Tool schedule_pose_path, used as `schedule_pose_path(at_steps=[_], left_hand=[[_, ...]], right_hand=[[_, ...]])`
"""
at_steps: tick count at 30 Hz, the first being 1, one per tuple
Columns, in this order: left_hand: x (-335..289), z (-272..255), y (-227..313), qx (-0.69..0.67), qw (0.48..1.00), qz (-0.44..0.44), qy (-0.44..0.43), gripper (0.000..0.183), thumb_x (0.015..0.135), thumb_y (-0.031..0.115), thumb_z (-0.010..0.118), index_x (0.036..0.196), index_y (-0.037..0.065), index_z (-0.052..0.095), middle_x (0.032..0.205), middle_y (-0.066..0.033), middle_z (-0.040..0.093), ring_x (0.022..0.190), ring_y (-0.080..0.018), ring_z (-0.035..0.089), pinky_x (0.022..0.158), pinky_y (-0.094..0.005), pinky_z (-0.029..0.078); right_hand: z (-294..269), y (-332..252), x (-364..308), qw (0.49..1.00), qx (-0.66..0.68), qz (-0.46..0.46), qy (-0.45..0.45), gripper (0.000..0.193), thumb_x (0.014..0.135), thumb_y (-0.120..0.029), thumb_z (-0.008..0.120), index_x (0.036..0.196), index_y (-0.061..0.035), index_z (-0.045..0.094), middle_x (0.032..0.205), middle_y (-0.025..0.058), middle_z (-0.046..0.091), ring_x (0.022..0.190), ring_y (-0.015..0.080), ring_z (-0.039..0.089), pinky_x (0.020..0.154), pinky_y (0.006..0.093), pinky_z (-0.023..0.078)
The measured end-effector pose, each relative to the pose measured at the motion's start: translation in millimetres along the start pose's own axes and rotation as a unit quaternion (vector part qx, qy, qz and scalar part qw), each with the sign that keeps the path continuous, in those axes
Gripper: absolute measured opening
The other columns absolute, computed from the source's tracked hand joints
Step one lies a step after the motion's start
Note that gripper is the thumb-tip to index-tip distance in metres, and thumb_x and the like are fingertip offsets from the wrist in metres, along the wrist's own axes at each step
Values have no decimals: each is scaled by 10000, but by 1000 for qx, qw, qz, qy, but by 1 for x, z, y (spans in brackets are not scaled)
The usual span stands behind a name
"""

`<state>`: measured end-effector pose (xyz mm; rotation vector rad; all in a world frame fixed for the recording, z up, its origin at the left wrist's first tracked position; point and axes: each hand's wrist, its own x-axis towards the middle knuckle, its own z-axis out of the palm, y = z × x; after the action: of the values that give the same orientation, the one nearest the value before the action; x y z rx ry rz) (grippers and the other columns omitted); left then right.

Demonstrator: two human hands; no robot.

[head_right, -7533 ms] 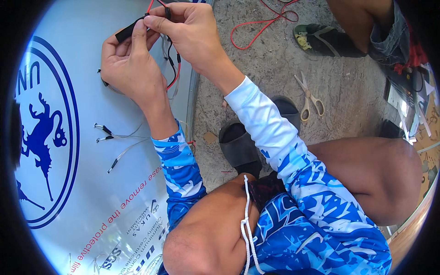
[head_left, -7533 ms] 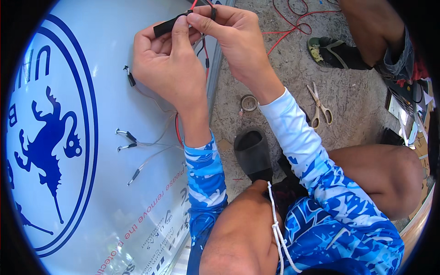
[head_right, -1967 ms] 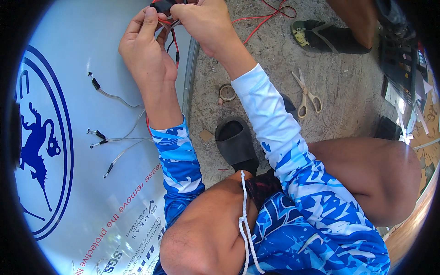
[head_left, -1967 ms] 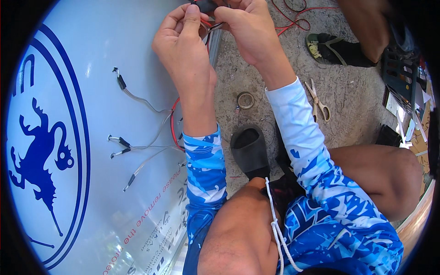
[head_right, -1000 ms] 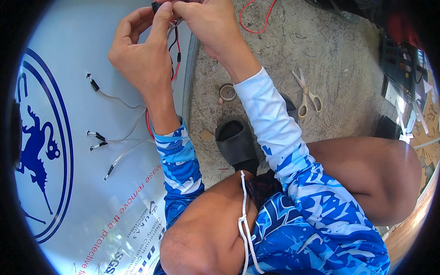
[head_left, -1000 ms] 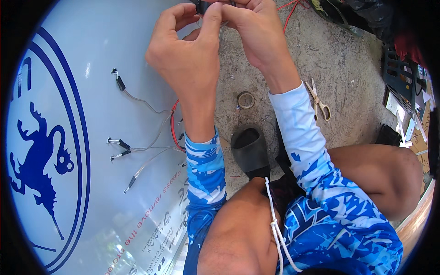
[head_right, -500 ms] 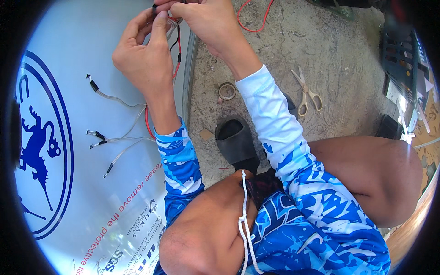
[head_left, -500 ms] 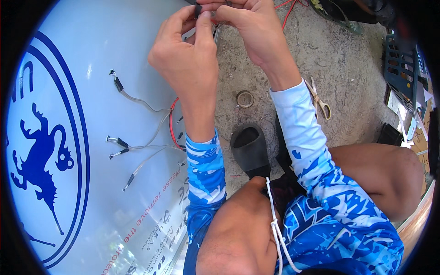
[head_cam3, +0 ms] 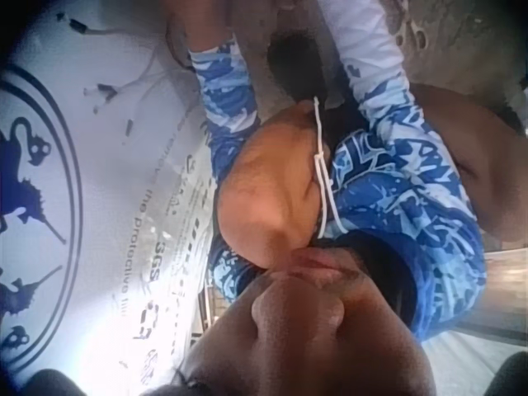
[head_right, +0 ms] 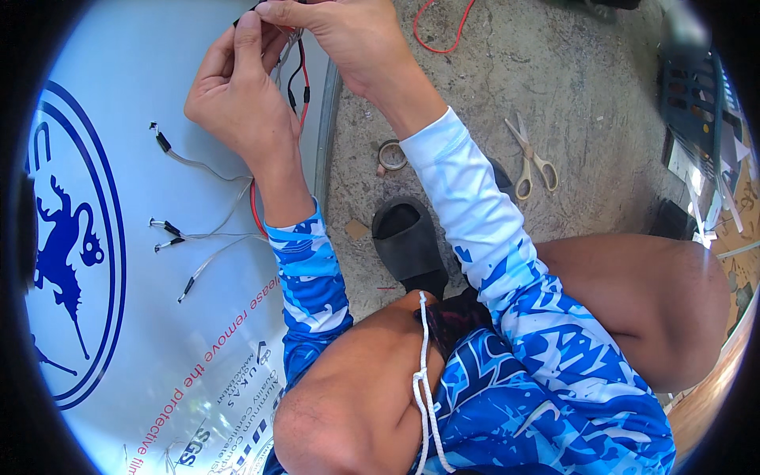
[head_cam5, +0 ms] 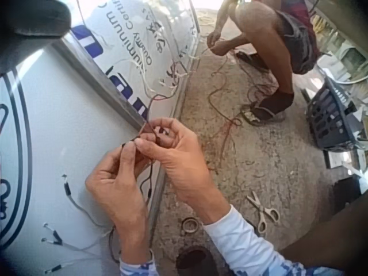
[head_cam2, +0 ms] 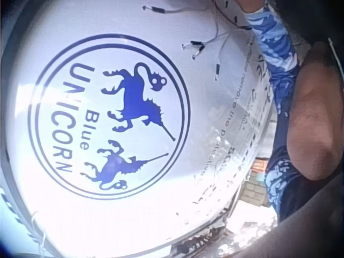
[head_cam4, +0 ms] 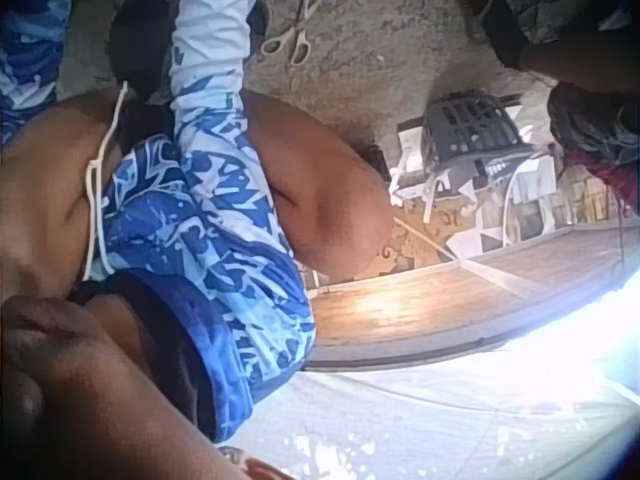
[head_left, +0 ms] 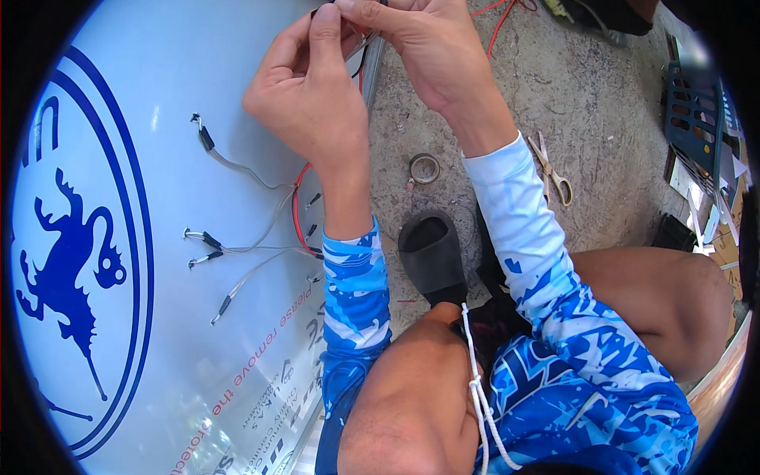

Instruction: Wrapping electrical wires with tape on a metal sign frame.

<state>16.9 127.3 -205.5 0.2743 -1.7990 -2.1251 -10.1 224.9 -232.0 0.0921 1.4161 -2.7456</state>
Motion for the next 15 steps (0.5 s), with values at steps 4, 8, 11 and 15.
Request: schedule_pose_path(at_steps=[4, 8, 11, 15], left_hand=[[-1, -1, -6, -5, 998, 37, 46, 160, 959, 3, 664, 987, -152, 692, 894, -212, 731, 806, -285, 764, 732, -390, 682], [-5, 0, -2, -31, 997, 22, 68, 144, 965, 3, 667, 965, -138, 698, 863, -182, 729, 771, -240, 755, 723, -344, 675], [-7, 0, -1, -25, 997, 26, 68, 144, 965, 13, 676, 972, -127, 706, 863, -172, 735, 764, -224, 753, 715, -326, 664], [-2, -3, -1, -9, 997, 47, 66, 143, 964, 32, 693, 977, -107, 721, 866, -151, 741, 753, -200, 746, 700, -301, 644]], right_hand=[[9, 4, -5, 999, 47, -3, 23, 542, 888, 29, 780, 1306, 67, 438, 992, 103, 729, 880, 141, 707, 798, 235, 568], [6, 9, -8, 997, 76, -16, 2, 489, 894, 32, 773, 1264, 42, 453, 994, 98, 728, 879, 137, 706, 810, 231, 569], [3, 8, -8, 995, 89, -24, -27, 451, 904, 31, 763, 1240, 20, 463, 1003, 98, 724, 890, 134, 703, 804, 236, 571], [6, 6, -4, 992, 108, -10, -70, 425, 919, 33, 743, 1244, 12, 470, 1020, 96, 711, 900, 127, 691, 786, 237, 568]])
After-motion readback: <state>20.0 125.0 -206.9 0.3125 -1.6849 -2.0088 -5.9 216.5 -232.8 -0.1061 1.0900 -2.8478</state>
